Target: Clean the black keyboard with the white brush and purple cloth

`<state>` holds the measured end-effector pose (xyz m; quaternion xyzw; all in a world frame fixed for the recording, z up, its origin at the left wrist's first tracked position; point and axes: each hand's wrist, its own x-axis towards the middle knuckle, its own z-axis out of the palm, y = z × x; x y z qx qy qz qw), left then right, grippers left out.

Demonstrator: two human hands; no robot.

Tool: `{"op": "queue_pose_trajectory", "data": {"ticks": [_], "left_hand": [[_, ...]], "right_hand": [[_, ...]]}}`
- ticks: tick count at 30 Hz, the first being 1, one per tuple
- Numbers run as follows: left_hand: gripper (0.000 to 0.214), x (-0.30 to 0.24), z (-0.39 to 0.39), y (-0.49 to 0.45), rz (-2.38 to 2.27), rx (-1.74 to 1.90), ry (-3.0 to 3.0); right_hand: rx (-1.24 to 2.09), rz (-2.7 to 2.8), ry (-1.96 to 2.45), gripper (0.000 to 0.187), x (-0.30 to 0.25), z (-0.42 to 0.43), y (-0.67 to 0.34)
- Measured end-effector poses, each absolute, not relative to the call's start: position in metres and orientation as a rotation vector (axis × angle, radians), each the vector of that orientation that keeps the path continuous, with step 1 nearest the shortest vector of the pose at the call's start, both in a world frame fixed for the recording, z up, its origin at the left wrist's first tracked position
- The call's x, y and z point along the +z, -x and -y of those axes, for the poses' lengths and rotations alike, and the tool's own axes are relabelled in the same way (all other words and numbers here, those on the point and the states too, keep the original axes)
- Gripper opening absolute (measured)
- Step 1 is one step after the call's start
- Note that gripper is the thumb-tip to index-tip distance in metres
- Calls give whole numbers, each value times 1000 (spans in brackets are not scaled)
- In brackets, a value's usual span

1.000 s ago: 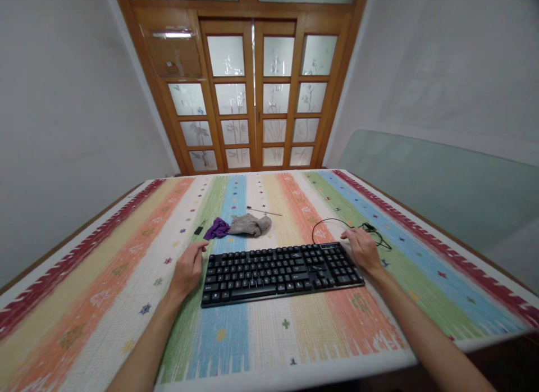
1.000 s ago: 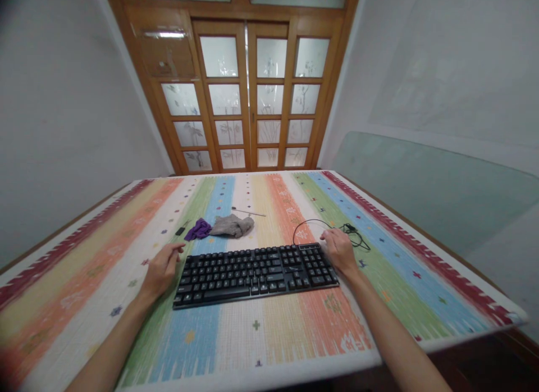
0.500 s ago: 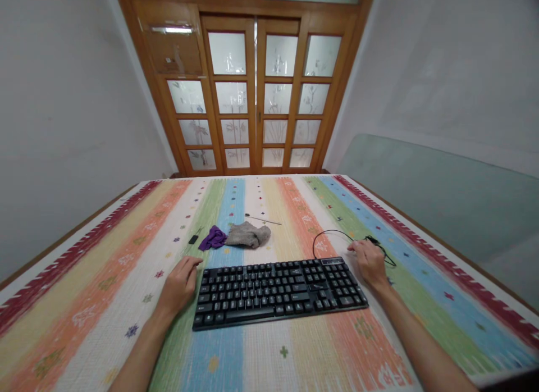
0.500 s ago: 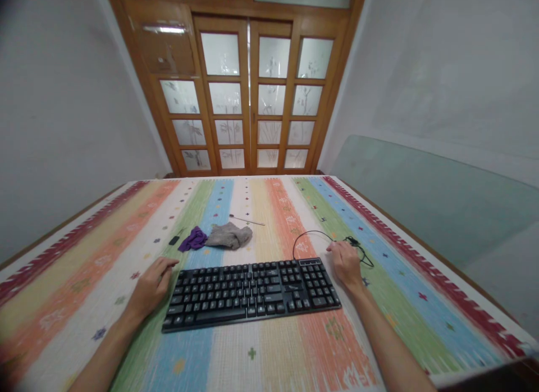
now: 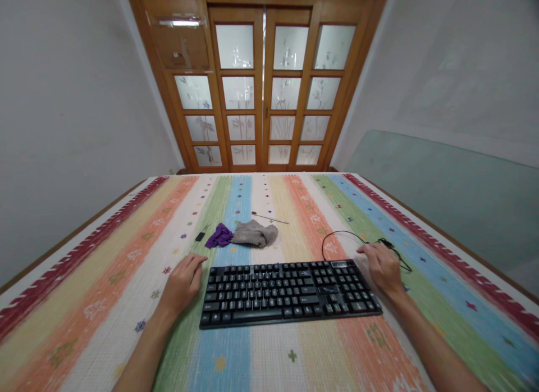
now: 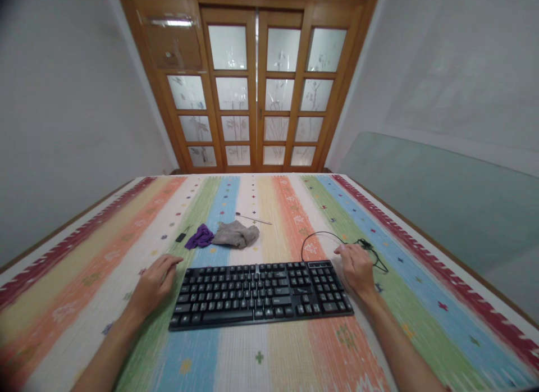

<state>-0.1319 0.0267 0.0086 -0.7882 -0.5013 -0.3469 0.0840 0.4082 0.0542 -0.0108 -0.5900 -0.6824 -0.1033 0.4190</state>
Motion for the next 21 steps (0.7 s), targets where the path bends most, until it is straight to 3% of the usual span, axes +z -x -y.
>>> {"op": "queue_pose_trajectory", "data": {"ticks": [9,21], "left_hand": [[23,7,-25,128,1542,-1045,2403],[23,3,-25,130,1594,-1061,2425]], "right_hand": [[44,2239,1541,26,32,-102,-327],[-25,2465,1700,29,30,-177,-220]]}}
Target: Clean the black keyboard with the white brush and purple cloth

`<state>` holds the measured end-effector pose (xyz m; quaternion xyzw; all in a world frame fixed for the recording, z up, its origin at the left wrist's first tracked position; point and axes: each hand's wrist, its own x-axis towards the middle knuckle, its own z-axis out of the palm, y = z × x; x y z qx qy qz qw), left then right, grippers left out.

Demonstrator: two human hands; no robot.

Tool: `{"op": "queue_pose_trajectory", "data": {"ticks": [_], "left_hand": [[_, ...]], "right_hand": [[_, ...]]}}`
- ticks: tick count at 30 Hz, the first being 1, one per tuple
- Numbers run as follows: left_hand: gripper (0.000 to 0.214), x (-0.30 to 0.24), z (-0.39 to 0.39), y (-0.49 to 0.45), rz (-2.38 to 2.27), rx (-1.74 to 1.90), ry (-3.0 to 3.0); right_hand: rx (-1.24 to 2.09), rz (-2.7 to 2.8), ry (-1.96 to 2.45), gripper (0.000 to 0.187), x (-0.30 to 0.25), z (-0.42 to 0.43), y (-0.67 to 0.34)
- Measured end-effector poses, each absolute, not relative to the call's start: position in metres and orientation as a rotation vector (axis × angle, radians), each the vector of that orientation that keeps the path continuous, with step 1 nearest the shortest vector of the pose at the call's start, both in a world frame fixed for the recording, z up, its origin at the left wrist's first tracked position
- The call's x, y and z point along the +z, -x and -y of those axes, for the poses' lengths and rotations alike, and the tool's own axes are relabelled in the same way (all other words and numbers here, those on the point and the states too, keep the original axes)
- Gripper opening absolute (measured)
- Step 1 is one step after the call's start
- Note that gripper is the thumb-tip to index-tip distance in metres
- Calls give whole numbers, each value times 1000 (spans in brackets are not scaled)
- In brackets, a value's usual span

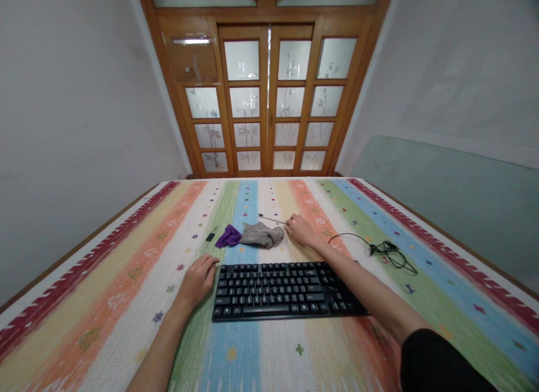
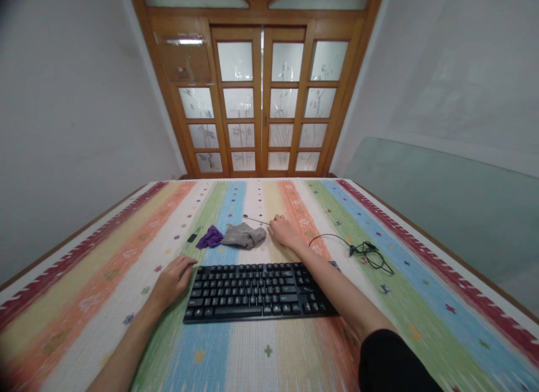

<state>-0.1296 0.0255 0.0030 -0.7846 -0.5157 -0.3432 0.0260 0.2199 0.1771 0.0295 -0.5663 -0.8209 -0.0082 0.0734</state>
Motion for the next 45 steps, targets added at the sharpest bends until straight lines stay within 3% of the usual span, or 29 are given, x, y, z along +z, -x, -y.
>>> {"op": "queue_pose_trajectory", "data": {"ticks": [15,28,45], "left_hand": [[24,8,-23,125,1629,-1009,2435],[29,12,-26,136,1848,-1113,2225],[23,20,-20,128,1730,-1147,2406]], "right_hand": [[161,2205,1780,25,43,-170,-221],[710,2417,1132,21,69,-88,-150],[651,2545,1264,21,62,-67,-133]]}}
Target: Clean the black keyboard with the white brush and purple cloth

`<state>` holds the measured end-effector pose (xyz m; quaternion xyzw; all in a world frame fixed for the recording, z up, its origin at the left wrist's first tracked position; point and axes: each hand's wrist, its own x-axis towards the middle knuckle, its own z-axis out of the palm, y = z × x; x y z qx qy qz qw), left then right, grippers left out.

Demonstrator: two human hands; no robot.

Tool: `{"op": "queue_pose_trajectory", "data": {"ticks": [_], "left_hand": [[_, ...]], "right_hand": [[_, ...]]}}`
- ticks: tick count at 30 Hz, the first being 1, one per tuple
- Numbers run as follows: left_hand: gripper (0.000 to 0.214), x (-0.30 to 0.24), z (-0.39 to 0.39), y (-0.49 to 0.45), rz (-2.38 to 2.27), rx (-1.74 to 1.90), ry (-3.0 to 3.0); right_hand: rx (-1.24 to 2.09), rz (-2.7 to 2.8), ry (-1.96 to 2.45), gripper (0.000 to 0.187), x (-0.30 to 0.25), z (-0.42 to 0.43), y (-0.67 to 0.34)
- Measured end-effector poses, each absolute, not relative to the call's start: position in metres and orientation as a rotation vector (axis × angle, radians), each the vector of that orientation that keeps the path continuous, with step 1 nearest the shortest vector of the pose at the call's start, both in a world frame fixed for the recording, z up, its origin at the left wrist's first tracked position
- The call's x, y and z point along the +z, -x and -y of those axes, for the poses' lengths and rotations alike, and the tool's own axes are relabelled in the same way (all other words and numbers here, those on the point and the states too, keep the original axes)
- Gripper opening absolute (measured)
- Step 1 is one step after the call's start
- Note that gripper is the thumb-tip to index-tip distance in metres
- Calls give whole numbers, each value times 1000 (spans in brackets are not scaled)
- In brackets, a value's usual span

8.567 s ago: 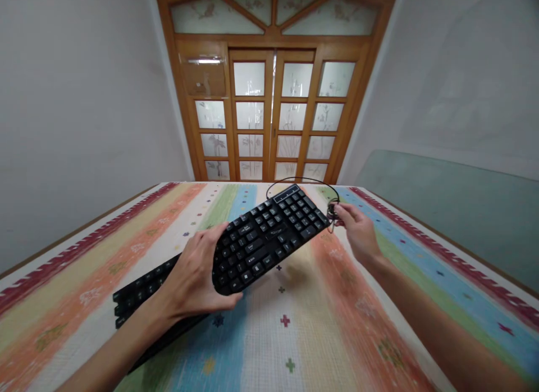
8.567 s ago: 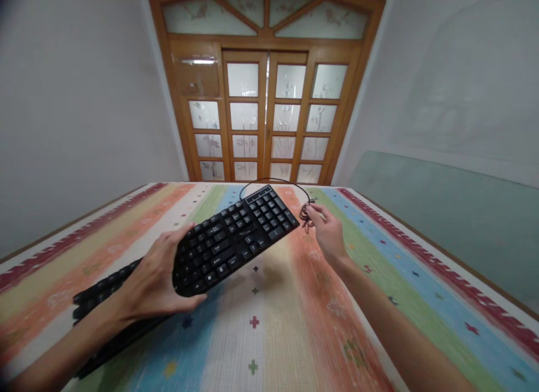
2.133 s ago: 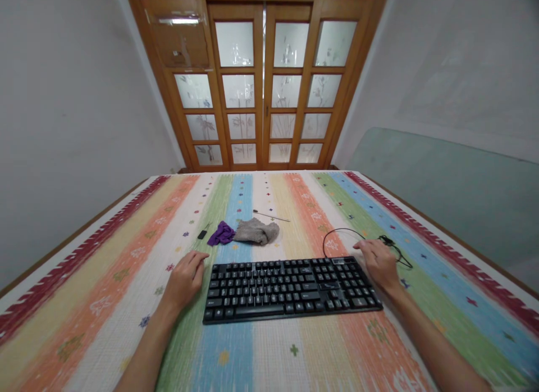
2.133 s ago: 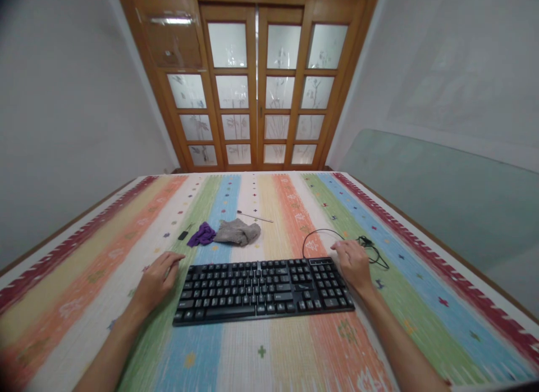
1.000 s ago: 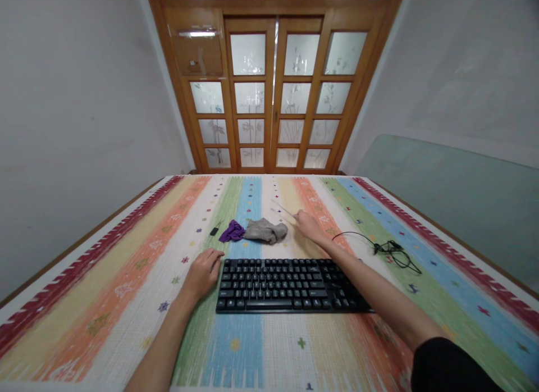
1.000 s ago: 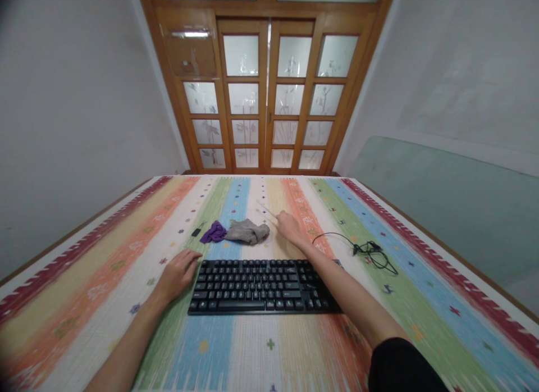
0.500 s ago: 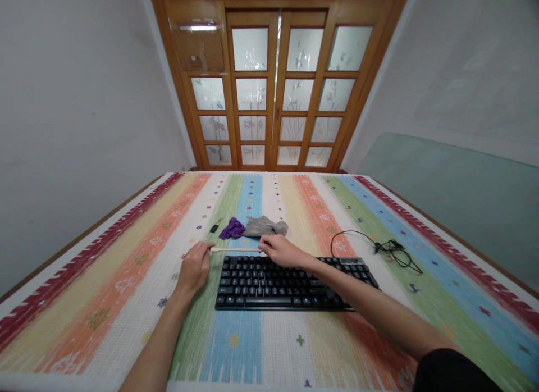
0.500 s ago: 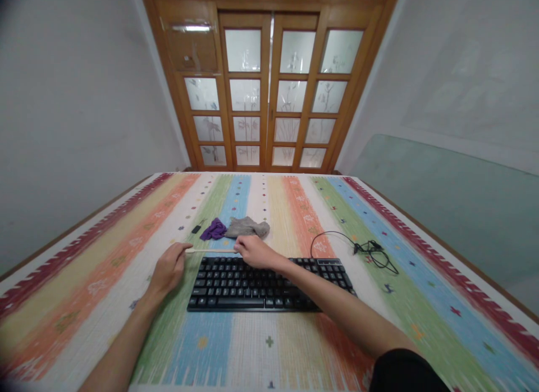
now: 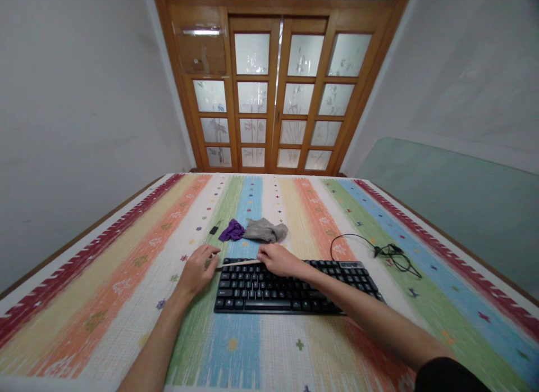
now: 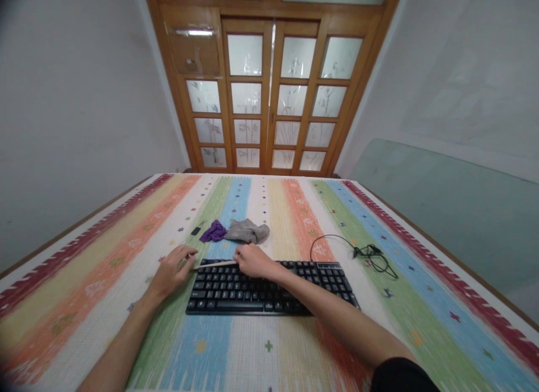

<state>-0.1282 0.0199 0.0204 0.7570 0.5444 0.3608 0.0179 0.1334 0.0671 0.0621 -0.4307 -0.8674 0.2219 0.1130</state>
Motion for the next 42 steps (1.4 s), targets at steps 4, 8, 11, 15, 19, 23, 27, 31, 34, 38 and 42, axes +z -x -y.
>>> {"op": "queue_pose_trajectory", "data": {"ticks": [4,8,11,15,19,23,27,31,34,38,42], "left_hand": [[21,21,-18,126,-1690,1014,-2424],[28,23,-16,125,-1790,871,-2405],[30,24,-16,125,-1805,828,-2344],[30,25,-16,122,-1733,880,-2271],[30,25,-16,122,-1727,920,-2246],[27,23,-16,122,-1683,972,-2230],[25,21,-16,121,-1640,1000,-2229],[24,21,-16,119,-1622,1017,-2214],[24,20,-16,118,-1615,1030,-2225],[23,21,-15,117,-1572,1027,-2286],[22,22,-14,115,-1539,1023,-2324]], "right_hand": [[654,2537,1277,19,62,-65,-137],[681,2520,1263,19,61,-65,-139],[719,2499,1251,16,61,-64,-139],[749,2461,1245,16,64,-63,-138],[751,2432,1245,17,68,-61,-139],[736,2426,1253,17,68,-60,-144],[717,2424,1260,17,64,-61,-151],[693,2433,1271,17,60,-60,-156],[672,2438,1287,18,60,-59,-159],[653,2438,1304,20,63,-57,-165],[643,2439,1311,20,67,-55,-174]]}}
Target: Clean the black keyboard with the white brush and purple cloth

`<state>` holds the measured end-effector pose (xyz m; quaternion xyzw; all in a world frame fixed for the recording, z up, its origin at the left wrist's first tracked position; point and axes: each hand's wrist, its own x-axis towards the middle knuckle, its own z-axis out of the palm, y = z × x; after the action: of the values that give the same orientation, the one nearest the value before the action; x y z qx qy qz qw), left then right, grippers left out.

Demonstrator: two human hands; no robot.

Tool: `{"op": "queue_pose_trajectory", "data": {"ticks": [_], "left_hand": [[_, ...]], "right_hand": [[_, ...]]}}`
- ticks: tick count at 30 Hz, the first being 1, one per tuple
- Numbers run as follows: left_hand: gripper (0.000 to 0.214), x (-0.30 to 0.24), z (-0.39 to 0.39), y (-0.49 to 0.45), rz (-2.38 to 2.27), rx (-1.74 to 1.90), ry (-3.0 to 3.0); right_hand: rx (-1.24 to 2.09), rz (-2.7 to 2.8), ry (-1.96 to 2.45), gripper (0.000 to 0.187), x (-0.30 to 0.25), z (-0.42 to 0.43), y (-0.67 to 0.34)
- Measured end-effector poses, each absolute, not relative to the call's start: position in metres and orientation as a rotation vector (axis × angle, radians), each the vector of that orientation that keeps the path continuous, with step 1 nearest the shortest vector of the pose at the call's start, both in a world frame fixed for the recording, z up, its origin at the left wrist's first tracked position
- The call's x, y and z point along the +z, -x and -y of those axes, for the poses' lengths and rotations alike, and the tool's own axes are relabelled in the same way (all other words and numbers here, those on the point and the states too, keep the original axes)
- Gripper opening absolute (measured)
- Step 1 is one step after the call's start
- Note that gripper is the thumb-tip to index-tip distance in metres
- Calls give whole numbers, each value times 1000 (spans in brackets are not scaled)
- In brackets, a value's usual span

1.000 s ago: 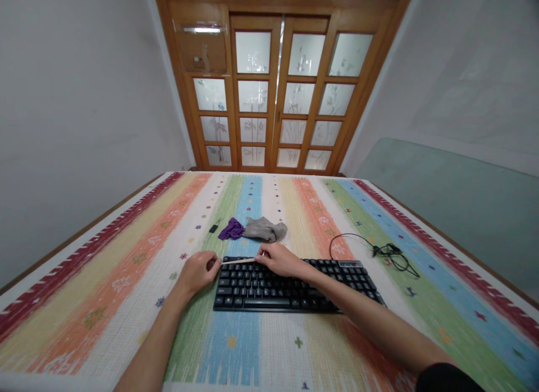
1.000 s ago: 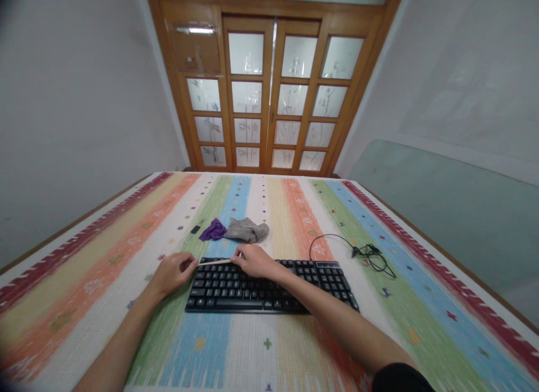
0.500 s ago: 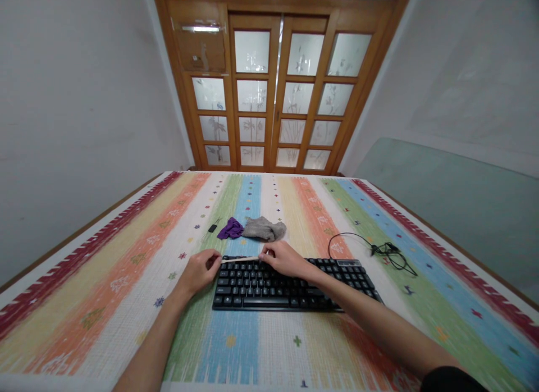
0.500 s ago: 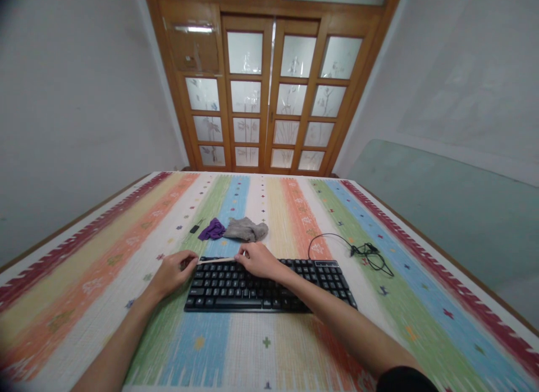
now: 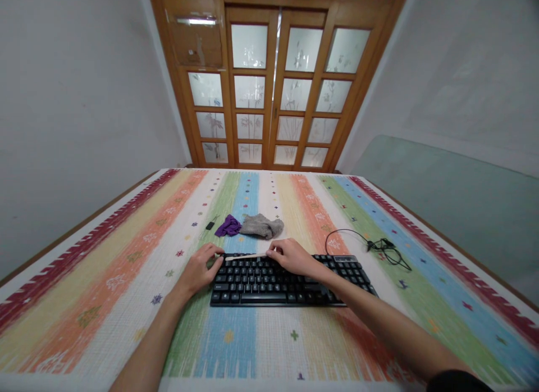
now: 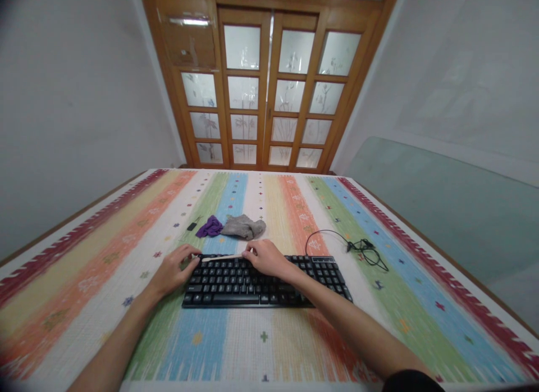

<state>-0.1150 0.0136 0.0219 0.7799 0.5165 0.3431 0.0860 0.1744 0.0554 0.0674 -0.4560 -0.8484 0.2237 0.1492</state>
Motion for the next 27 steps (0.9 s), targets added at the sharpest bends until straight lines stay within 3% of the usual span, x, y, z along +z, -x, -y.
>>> {"op": "queue_pose_trajectory", "data": {"ticks": [27], "left_hand": [[23,15,-18,117,-1524,990,-2368]], "right_hand": [[574,2405,1496,34,69,-42,-265]]}}
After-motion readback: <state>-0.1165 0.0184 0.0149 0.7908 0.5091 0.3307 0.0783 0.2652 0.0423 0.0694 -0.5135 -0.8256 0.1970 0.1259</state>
